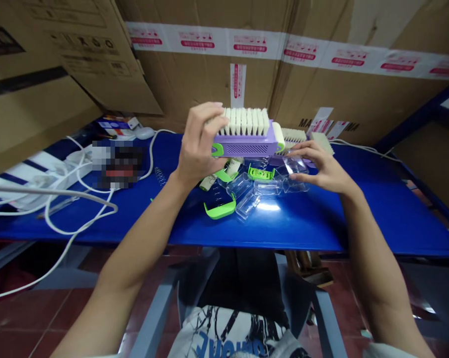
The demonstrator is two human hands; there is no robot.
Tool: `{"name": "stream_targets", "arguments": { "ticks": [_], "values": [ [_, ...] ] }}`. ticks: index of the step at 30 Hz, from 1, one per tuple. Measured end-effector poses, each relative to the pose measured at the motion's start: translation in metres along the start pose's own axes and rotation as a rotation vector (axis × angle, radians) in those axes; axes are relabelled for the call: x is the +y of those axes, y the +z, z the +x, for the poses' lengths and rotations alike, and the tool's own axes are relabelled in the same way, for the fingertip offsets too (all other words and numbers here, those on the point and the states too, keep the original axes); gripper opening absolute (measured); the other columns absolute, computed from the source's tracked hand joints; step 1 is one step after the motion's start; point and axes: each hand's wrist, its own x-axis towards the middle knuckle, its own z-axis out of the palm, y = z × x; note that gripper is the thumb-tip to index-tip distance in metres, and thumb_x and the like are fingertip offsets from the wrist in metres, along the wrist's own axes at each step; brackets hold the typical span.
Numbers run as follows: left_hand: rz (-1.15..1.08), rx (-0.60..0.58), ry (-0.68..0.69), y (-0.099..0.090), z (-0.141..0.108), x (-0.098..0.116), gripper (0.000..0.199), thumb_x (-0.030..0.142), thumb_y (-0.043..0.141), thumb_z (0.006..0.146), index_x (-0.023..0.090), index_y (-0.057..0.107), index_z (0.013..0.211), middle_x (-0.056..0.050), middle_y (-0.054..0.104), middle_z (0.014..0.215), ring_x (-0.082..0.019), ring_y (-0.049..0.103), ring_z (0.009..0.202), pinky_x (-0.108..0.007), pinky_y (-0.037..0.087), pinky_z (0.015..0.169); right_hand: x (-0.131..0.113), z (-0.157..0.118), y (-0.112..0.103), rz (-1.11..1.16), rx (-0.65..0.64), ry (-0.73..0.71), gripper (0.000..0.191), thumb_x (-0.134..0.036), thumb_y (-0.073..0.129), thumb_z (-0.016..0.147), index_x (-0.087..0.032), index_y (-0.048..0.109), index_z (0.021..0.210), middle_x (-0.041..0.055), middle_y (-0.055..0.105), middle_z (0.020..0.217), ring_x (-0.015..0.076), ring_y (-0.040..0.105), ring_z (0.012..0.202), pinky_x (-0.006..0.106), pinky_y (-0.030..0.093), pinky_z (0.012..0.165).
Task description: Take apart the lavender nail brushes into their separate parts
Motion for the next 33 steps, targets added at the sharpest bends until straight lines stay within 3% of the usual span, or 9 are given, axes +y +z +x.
{"name": "stream_targets", "arguments": {
  "ticks": [7,10,12,14,16,21,26,30,33],
  "values": [
    [-0.001,0.005,0.026,-0.001,-0.002,-0.001,0.061,0.075,0.073,0.098,0.031,0.043,0.128,-0.017,0.062,0.153,-0.032,0.053,0.161,-0.065,0.047,0.134,0.005,0.001,0.011,0.012,-0.09,-0.028,0.06,-0.052,0.09,0.09,-0.039,0.075,0.147,0.0044,0.072,0.161,0.0386,0.065,0.152,0.07,0.049,0.131],
    [-0.024,-0.03,0.018,0.002,-0.003,0.004,0.054,0.07,0.071,0.1,0.032,0.045,0.129,-0.015,0.058,0.162,-0.031,0.047,0.167,-0.07,0.045,0.135,-0.004,0.001,0.015,0.081,0.105,-0.04,0.064,-0.055,0.086,0.094,-0.041,0.069,0.154,0.0042,0.07,0.162,0.0358,0.064,0.154,0.066,0.05,0.132],
    [-0.017,-0.078,-0.034,0.004,-0.003,0.009,0.052,0.07,0.071,0.1,0.035,0.048,0.13,-0.01,0.057,0.166,-0.034,0.046,0.169,-0.076,0.043,0.134,-0.015,0.001,0.02,0.145,0.271,-0.071,0.065,-0.057,0.078,0.099,-0.043,0.063,0.16,0.0041,0.067,0.164,0.0341,0.069,0.147,0.061,0.059,0.124],
    [-0.033,-0.117,-0.069,0.005,-0.003,0.015,0.054,0.071,0.074,0.096,0.037,0.051,0.131,-0.006,0.059,0.166,-0.038,0.047,0.168,-0.081,0.041,0.133,-0.029,0.001,0.025,0.167,0.32,-0.117,0.071,-0.059,0.077,0.098,-0.045,0.058,0.165,0.0035,0.061,0.17,0.0349,0.071,0.143,0.058,0.067,0.114],
    [-0.073,-0.141,-0.068,0.006,-0.003,0.02,0.055,0.07,0.077,0.094,0.038,0.053,0.132,-0.005,0.06,0.166,-0.04,0.049,0.166,-0.082,0.041,0.133,-0.042,0.001,0.03,0.135,0.275,-0.161,0.07,-0.055,0.08,0.097,-0.048,0.06,0.164,0.0016,0.059,0.173,0.037,0.067,0.149,0.059,0.068,0.111],
    [-0.174,-0.181,-0.039,0.004,-0.004,0.022,0.062,0.072,0.081,0.09,0.039,0.055,0.135,-0.009,0.061,0.164,-0.043,0.051,0.163,-0.079,0.042,0.131,-0.055,0.0,0.03,0.083,0.181,-0.257,0.054,-0.039,0.076,0.102,-0.055,0.071,0.153,-0.0038,0.069,0.162,0.0349,0.066,0.152,0.067,0.052,0.13],
    [-0.074,-0.148,-0.027,0.002,-0.005,0.018,0.069,0.079,0.078,0.089,0.037,0.061,0.141,-0.012,0.063,0.162,-0.043,0.058,0.155,-0.075,0.049,0.128,-0.051,-0.003,0.026,0.133,0.187,-0.247,0.048,-0.04,0.074,0.103,-0.053,0.075,0.149,-0.0018,0.073,0.157,0.0349,0.07,0.146,0.065,0.06,0.121],
    [-0.066,-0.048,0.011,0.001,-0.007,0.026,0.079,0.079,0.072,0.093,0.033,0.06,0.155,-0.015,0.064,0.156,-0.038,0.061,0.15,-0.063,0.056,0.126,-0.049,-0.003,0.038,0.2,0.217,-0.225,0.051,-0.049,0.08,0.099,-0.049,0.071,0.149,-0.0006,0.063,0.168,0.0365,0.063,0.155,0.062,0.068,0.11],
    [-0.098,-0.106,-0.024,0.0,-0.006,0.041,0.087,0.088,0.065,0.092,0.03,0.059,0.158,-0.016,0.07,0.147,-0.038,0.067,0.14,-0.06,0.059,0.122,-0.058,0.001,0.046,0.158,0.339,-0.237,0.052,-0.067,0.078,0.097,-0.043,0.068,0.143,0.004,0.068,0.162,0.0401,0.064,0.152,0.07,0.061,0.118]
  ]
}}
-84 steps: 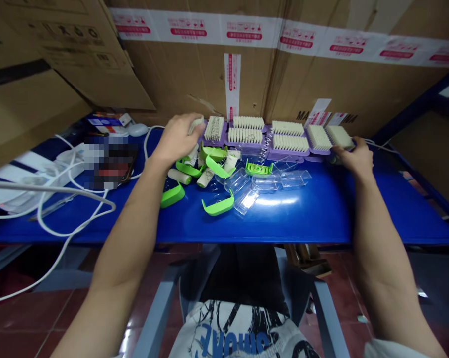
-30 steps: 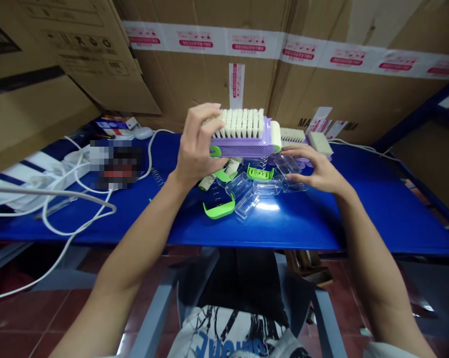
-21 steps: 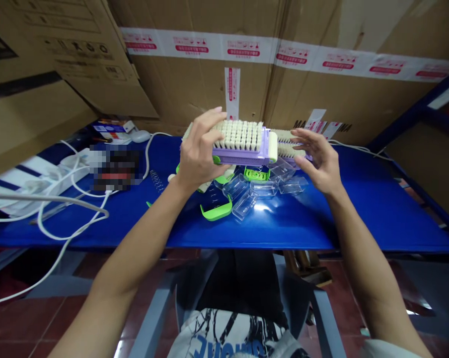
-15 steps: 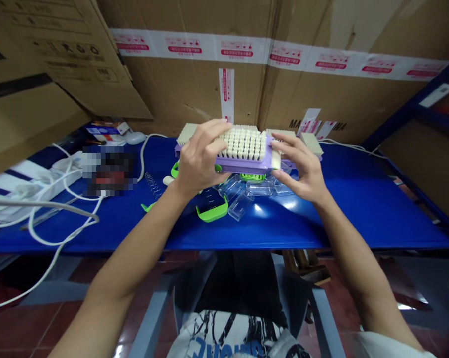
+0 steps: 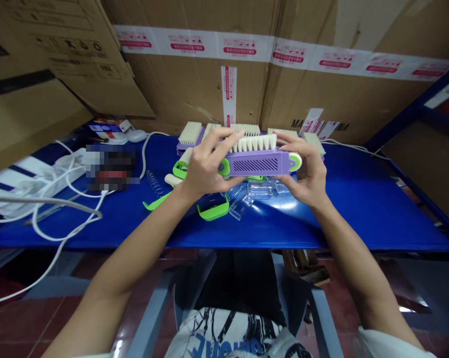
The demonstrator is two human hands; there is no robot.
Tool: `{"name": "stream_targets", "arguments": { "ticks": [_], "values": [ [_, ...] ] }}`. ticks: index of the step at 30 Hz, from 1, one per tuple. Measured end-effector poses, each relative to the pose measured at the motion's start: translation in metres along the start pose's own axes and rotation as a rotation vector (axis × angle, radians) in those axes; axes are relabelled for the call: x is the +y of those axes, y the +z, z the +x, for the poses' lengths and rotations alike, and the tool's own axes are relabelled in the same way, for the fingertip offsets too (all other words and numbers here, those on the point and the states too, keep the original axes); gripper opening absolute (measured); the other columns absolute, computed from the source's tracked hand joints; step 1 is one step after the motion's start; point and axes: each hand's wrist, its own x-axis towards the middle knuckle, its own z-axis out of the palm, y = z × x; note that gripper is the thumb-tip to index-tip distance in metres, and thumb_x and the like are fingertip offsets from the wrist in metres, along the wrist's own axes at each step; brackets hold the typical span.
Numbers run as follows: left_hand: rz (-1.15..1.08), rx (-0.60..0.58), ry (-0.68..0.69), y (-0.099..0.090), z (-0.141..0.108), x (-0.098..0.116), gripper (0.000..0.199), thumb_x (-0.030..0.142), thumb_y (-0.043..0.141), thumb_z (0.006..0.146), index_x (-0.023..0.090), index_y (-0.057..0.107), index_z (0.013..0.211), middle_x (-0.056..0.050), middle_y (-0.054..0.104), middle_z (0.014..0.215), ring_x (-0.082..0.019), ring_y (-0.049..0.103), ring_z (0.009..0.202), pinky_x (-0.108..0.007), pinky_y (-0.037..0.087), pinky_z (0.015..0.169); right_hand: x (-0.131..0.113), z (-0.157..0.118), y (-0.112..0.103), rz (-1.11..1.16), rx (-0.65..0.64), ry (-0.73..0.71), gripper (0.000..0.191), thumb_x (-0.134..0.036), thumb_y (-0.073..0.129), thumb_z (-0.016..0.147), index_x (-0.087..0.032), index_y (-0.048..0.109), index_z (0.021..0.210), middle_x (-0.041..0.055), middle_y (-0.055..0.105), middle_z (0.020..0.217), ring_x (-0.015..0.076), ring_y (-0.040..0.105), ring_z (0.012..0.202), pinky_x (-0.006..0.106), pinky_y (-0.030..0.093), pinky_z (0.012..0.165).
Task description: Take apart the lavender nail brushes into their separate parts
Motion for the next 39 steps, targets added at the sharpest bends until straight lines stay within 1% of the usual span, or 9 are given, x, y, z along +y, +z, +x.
{"name": "stream_targets", "arguments": {
  "ticks": [4,9,13,16,22,26,32,36,39],
  "values": [
    [-0.052,0.045,-0.073,-0.001,0.004,0.017,0.085,0.088,0.051,0.101,0.029,0.047,0.162,-0.016,0.067,0.152,-0.037,0.065,0.146,-0.064,0.052,0.13,-0.026,0.032,0.0,-0.048,0.079,-0.057,0.053,-0.074,0.075,0.097,-0.038,0.07,0.136,0.0059,0.076,0.148,0.0398,0.072,0.141,0.066,0.063,0.115],
    [-0.278,0.199,0.027,-0.011,0.006,0.011,0.064,0.061,0.06,0.11,0.04,0.024,0.158,-0.012,0.051,0.166,-0.027,0.056,0.159,-0.05,0.063,0.119,-0.059,0.099,-0.011,-0.172,-0.151,-0.026,0.053,-0.082,0.082,0.087,-0.038,0.077,0.117,0.0031,0.08,0.117,0.0322,0.077,0.103,0.054,0.071,0.082],
    [-0.143,0.059,-0.07,-0.025,0.003,0.005,0.072,0.074,0.063,0.103,0.042,0.027,0.157,-0.012,0.049,0.169,-0.033,0.055,0.157,-0.055,0.068,0.11,-0.069,0.126,-0.012,-0.233,-0.355,-0.112,0.061,-0.088,0.074,0.091,-0.031,0.08,0.112,0.0034,0.076,0.109,0.0298,0.074,0.106,0.058,0.064,0.105],
    [-0.122,0.104,-0.017,-0.027,0.003,0.004,0.071,0.069,0.069,0.102,0.042,0.029,0.155,-0.011,0.053,0.16,-0.032,0.058,0.151,-0.054,0.068,0.109,-0.071,0.125,-0.01,-0.261,-0.365,-0.143,0.056,-0.084,0.074,0.094,-0.031,0.081,0.111,0.0048,0.076,0.11,0.0321,0.071,0.114,0.059,0.059,0.113],
    [-0.329,0.309,0.25,0.0,0.012,-0.012,0.081,0.076,0.081,0.092,0.04,0.033,0.147,-0.011,0.054,0.144,-0.036,0.066,0.135,-0.05,0.069,0.085,-0.076,0.114,-0.002,-0.254,-0.363,-0.223,0.046,-0.069,0.076,0.1,-0.026,0.084,0.115,0.009,0.079,0.11,0.0325,0.071,0.105,0.055,0.06,0.097],
    [-0.418,0.321,0.276,0.008,0.014,-0.015,0.086,0.072,0.087,0.089,0.039,0.033,0.146,-0.011,0.052,0.145,-0.034,0.065,0.134,-0.038,0.066,0.073,-0.081,0.113,0.001,-0.27,-0.401,-0.211,0.037,-0.06,0.078,0.1,-0.031,0.085,0.122,0.0089,0.079,0.114,0.0347,0.07,0.11,0.055,0.058,0.101],
    [-0.412,0.366,0.302,0.009,0.014,-0.013,0.088,0.069,0.094,0.083,0.037,0.037,0.143,-0.011,0.054,0.141,-0.034,0.065,0.132,-0.044,0.067,0.081,-0.083,0.112,0.0,-0.278,-0.423,-0.199,0.031,-0.055,0.076,0.103,-0.031,0.085,0.122,0.0075,0.079,0.114,0.0326,0.072,0.109,0.048,0.057,0.096],
    [-0.447,0.381,0.328,0.015,0.015,-0.016,0.097,0.066,0.1,0.077,0.038,0.038,0.147,-0.011,0.055,0.143,-0.033,0.064,0.132,-0.04,0.067,0.075,-0.083,0.113,-0.001,-0.268,-0.438,-0.21,0.034,-0.049,0.075,0.105,-0.022,0.086,0.122,0.0101,0.078,0.109,0.0317,0.074,0.105,0.047,0.057,0.091],
    [-0.461,0.388,0.381,0.016,0.014,-0.018,0.102,0.063,0.104,0.072,0.035,0.043,0.148,-0.012,0.059,0.139,-0.033,0.067,0.126,-0.038,0.065,0.07,-0.083,0.114,-0.002,-0.263,-0.464,-0.155,0.031,-0.048,0.076,0.103,-0.025,0.087,0.12,0.0093,0.08,0.11,0.0304,0.075,0.103,0.047,0.057,0.09]
  ]
}}
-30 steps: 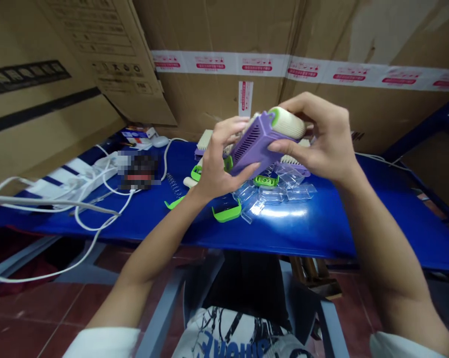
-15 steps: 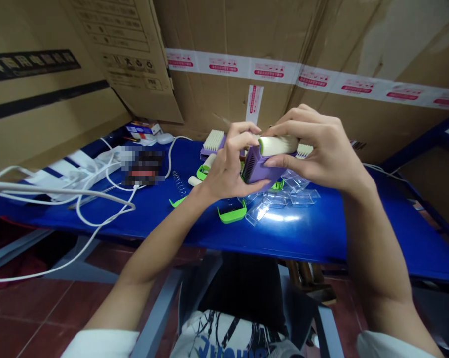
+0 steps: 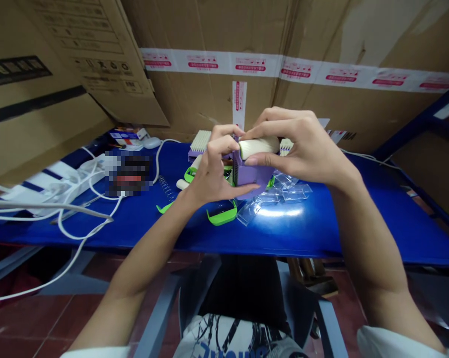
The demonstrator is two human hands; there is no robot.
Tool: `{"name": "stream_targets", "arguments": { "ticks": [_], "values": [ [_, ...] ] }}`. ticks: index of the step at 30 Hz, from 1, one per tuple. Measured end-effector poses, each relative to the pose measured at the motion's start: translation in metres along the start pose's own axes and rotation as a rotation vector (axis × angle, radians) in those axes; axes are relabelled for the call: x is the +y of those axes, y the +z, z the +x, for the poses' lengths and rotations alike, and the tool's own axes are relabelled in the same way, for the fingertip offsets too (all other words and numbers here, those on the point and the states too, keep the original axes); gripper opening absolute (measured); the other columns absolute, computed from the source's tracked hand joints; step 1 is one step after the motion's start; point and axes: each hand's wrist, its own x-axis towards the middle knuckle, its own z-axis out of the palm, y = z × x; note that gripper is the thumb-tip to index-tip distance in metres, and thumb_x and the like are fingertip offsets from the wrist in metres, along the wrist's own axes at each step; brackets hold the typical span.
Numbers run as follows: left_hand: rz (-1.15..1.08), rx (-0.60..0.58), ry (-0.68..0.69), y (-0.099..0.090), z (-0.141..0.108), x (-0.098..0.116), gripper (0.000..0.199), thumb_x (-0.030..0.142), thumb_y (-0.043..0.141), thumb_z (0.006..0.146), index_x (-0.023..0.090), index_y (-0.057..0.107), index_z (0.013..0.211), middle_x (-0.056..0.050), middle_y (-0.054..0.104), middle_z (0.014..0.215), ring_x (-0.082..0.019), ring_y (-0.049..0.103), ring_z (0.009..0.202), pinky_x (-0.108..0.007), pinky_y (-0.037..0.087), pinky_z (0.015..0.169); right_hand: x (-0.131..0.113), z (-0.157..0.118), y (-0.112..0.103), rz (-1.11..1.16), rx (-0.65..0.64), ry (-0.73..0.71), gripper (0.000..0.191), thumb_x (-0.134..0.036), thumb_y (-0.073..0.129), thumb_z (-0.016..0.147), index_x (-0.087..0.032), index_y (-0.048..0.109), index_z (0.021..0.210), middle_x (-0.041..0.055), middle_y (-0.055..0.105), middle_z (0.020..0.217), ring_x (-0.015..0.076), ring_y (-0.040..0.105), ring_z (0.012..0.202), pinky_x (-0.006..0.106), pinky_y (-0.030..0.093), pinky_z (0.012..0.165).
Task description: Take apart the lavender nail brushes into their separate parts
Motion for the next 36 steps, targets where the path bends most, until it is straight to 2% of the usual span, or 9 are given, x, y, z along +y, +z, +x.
{"name": "stream_targets", "arguments": {
  "ticks": [4,8,16,23,25,28,31,33,36],
  "values": [
    [-0.03,-0.019,-0.042,-0.004,0.002,0.005,0.094,0.062,0.103,0.075,0.034,0.049,0.146,-0.011,0.063,0.132,-0.029,0.07,0.114,-0.035,0.062,0.063,0.001,0.002,-0.004,0.095,-0.04,0.09,0.025,-0.052,0.078,0.099,-0.033,0.089,0.111,0.0044,0.084,0.108,0.0263,0.075,0.098,0.043,0.059,0.089],
    [0.038,-0.063,-0.026,-0.005,0.005,0.009,0.076,0.06,0.098,0.083,0.033,0.05,0.134,-0.006,0.061,0.114,-0.027,0.069,0.106,-0.042,0.064,0.071,-0.002,0.003,-0.005,0.14,-0.101,0.109,0.026,-0.053,0.073,0.101,-0.035,0.088,0.113,0.0025,0.085,0.105,0.0227,0.074,0.097,0.038,0.061,0.085],
    [0.117,-0.107,0.021,-0.008,0.006,0.005,0.086,0.077,0.097,0.077,0.033,0.044,0.128,-0.006,0.06,0.121,-0.029,0.068,0.112,-0.044,0.065,0.077,0.0,0.004,-0.004,0.102,-0.164,0.076,0.02,-0.053,0.078,0.097,-0.037,0.085,0.108,0.0019,0.079,0.101,0.0226,0.074,0.098,0.037,0.06,0.083],
    [-0.051,-0.144,-0.024,-0.002,-0.001,-0.004,0.093,0.072,0.099,0.076,0.036,0.045,0.142,-0.008,0.056,0.125,-0.03,0.072,0.114,-0.029,0.061,0.054,0.005,-0.002,-0.004,0.045,-0.165,0.07,0.027,-0.061,0.068,0.104,-0.036,0.079,0.108,0.0033,0.078,0.107,0.0247,0.073,0.109,0.036,0.061,0.081],
    [-0.069,-0.133,-0.09,-0.002,-0.005,-0.004,0.097,0.071,0.098,0.079,0.038,0.041,0.151,-0.01,0.057,0.138,-0.03,0.074,0.118,-0.032,0.067,0.062,0.005,-0.004,-0.005,0.042,-0.138,0.078,0.03,-0.063,0.068,0.104,-0.035,0.078,0.109,0.0039,0.078,0.111,0.0261,0.074,0.111,0.038,0.061,0.085],
    [-0.062,-0.097,-0.24,-0.005,-0.006,0.0,0.103,0.073,0.091,0.087,0.041,0.033,0.165,-0.011,0.061,0.15,-0.033,0.076,0.129,-0.043,0.073,0.09,0.001,-0.005,-0.007,0.002,-0.062,0.109,0.038,-0.069,0.067,0.103,-0.035,0.077,0.116,0.0059,0.078,0.119,0.0299,0.073,0.118,0.042,0.062,0.094],
    [-0.013,-0.045,-0.301,-0.01,0.0,0.006,0.077,0.075,0.073,0.101,0.04,0.049,0.165,-0.009,0.068,0.156,-0.037,0.072,0.144,-0.053,0.065,0.117,-0.006,-0.006,-0.007,-0.075,-0.004,0.103,0.046,-0.072,0.06,0.106,-0.033,0.075,0.126,0.0089,0.076,0.129,0.0334,0.071,0.125,0.047,0.06,0.106],
    [0.021,-0.019,-0.257,-0.013,0.005,0.012,0.055,0.069,0.062,0.109,0.039,0.067,0.155,-0.006,0.075,0.152,-0.037,0.072,0.145,-0.058,0.062,0.122,-0.008,-0.006,-0.006,-0.125,-0.023,0.078,0.046,-0.069,0.054,0.11,-0.033,0.074,0.13,0.0097,0.075,0.131,0.0343,0.071,0.126,0.05,0.057,0.11],
    [0.043,0.017,-0.231,-0.016,0.012,0.021,0.04,0.058,0.057,0.115,0.036,0.082,0.137,-0.002,0.085,0.137,-0.034,0.081,0.131,-0.057,0.069,0.112,-0.009,-0.006,-0.004,-0.181,-0.086,0.055,0.042,-0.064,0.055,0.107,-0.034,0.077,0.126,0.0096,0.074,0.127,0.0352,0.073,0.116,0.051,0.057,0.105]
  ]
}}
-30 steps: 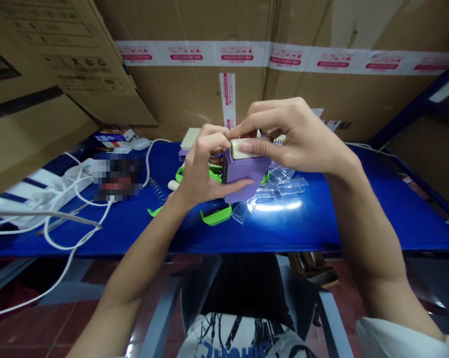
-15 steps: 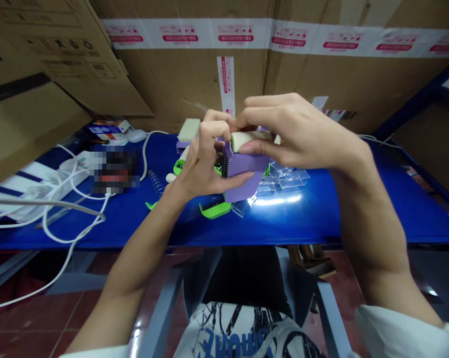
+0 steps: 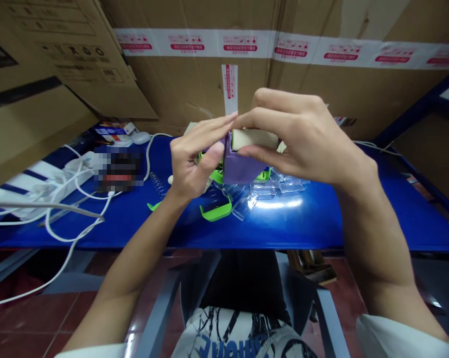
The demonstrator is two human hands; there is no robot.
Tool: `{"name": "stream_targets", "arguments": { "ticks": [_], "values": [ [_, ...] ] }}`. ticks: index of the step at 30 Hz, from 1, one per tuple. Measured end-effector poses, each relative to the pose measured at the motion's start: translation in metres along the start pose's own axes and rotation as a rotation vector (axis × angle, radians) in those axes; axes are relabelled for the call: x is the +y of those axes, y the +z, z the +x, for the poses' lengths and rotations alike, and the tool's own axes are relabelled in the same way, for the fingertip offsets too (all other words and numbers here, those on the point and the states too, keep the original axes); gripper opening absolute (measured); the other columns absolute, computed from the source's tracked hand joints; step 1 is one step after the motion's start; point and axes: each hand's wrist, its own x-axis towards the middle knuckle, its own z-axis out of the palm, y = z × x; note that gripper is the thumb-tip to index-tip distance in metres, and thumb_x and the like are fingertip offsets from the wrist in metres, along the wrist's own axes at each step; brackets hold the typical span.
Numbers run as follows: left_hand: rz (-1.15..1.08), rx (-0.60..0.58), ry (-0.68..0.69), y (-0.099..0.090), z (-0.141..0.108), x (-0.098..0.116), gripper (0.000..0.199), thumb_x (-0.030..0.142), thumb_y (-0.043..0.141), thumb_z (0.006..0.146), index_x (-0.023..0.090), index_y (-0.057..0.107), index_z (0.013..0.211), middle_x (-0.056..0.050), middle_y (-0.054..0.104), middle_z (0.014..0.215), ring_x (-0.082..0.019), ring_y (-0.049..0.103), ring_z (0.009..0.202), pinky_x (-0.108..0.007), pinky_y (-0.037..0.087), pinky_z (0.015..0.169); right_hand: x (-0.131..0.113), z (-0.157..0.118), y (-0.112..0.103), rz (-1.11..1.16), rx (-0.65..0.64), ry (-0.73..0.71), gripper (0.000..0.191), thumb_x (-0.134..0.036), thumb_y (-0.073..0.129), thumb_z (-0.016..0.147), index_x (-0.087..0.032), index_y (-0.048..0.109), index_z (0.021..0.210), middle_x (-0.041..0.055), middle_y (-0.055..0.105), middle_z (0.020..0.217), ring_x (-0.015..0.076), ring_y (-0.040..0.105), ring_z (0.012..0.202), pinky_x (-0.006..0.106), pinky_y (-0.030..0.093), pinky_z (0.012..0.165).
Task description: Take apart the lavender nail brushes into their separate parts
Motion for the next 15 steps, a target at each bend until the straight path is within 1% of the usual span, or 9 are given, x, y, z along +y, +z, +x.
{"name": "stream_targets", "arguments": {
  "ticks": [2,4,5,7,9,10,12,13,15],
  "values": [
    [0.003,0.008,-0.047,-0.002,0.002,0.005,0.035,0.053,0.062,0.114,0.034,0.087,0.129,-0.001,0.088,0.127,-0.03,0.085,0.121,-0.051,0.074,0.104,-0.001,0.0,0.001,-0.022,-0.029,0.002,0.036,-0.061,0.06,0.103,-0.036,0.079,0.118,0.0094,0.074,0.123,0.0354,0.073,0.108,0.052,0.058,0.097],
    [-0.02,0.013,-0.063,-0.003,0.003,0.007,0.025,0.045,0.071,0.111,0.033,0.088,0.126,0.0,0.089,0.122,-0.028,0.088,0.113,-0.046,0.076,0.1,-0.005,0.0,0.0,-0.05,-0.062,0.01,0.032,-0.054,0.059,0.103,-0.034,0.08,0.116,0.01,0.073,0.124,0.0353,0.072,0.106,0.052,0.058,0.095],
    [-0.041,0.023,-0.039,-0.004,0.004,0.007,0.022,0.04,0.075,0.109,0.034,0.088,0.126,0.001,0.089,0.121,-0.027,0.089,0.11,-0.045,0.077,0.098,-0.007,0.0,0.0,-0.061,-0.08,0.013,0.032,-0.05,0.058,0.104,-0.032,0.08,0.117,0.0103,0.072,0.125,0.0353,0.072,0.107,0.053,0.058,0.095],
    [-0.074,0.044,0.029,-0.005,0.006,0.007,0.024,0.03,0.081,0.106,0.035,0.087,0.128,0.004,0.089,0.121,-0.026,0.089,0.106,-0.043,0.079,0.094,-0.01,0.0,-0.001,-0.054,-0.088,0.013,0.031,-0.045,0.056,0.106,-0.029,0.08,0.117,0.0102,0.071,0.124,0.0343,0.072,0.109,0.051,0.058,0.095],
    [-0.081,0.047,0.061,-0.006,0.007,0.007,0.027,0.025,0.081,0.105,0.035,0.087,0.129,0.004,0.089,0.12,-0.026,0.089,0.107,-0.044,0.079,0.094,-0.011,0.0,-0.001,0.013,-0.059,0.022,0.026,-0.047,0.061,0.106,-0.032,0.081,0.112,0.0082,0.072,0.118,0.0328,0.073,0.109,0.048,0.059,0.095],
    [-0.082,0.039,0.05,-0.007,0.007,0.009,0.025,0.026,0.08,0.106,0.035,0.087,0.128,0.003,0.089,0.121,-0.027,0.089,0.109,-0.046,0.079,0.097,-0.011,0.0,0.0,0.059,-0.036,0.027,0.023,-0.05,0.065,0.104,-0.034,0.081,0.109,0.0072,0.073,0.114,0.0322,0.073,0.109,0.047,0.059,0.094],
    [-0.083,0.012,-0.024,-0.009,0.006,0.012,0.021,0.03,0.078,0.108,0.036,0.088,0.126,0.002,0.089,0.122,-0.028,0.088,0.114,-0.049,0.078,0.101,-0.01,0.0,0.002,0.131,-0.004,0.036,0.021,-0.055,0.071,0.101,-0.038,0.082,0.105,0.0063,0.074,0.107,0.0323,0.073,0.109,0.045,0.06,0.09],
    [-0.078,-0.007,-0.078,-0.01,0.005,0.015,0.02,0.033,0.078,0.108,0.036,0.088,0.125,0.001,0.089,0.123,-0.028,0.088,0.114,-0.049,0.078,0.1,-0.009,0.0,0.003,0.15,0.001,0.042,0.021,-0.057,0.071,0.1,-0.039,0.081,0.105,0.0061,0.074,0.104,0.0329,0.074,0.11,0.045,0.061,0.088],
    [-0.056,-0.04,-0.181,-0.011,0.002,0.019,0.02,0.038,0.078,0.107,0.034,0.088,0.124,0.001,0.089,0.123,-0.028,0.088,0.11,-0.044,0.079,0.089,-0.009,-0.001,0.005,0.163,-0.006,0.058,0.024,-0.06,0.068,0.101,-0.04,0.081,0.105,0.0063,0.074,0.103,0.0346,0.074,0.112,0.046,0.061,0.086]
  ]
}}
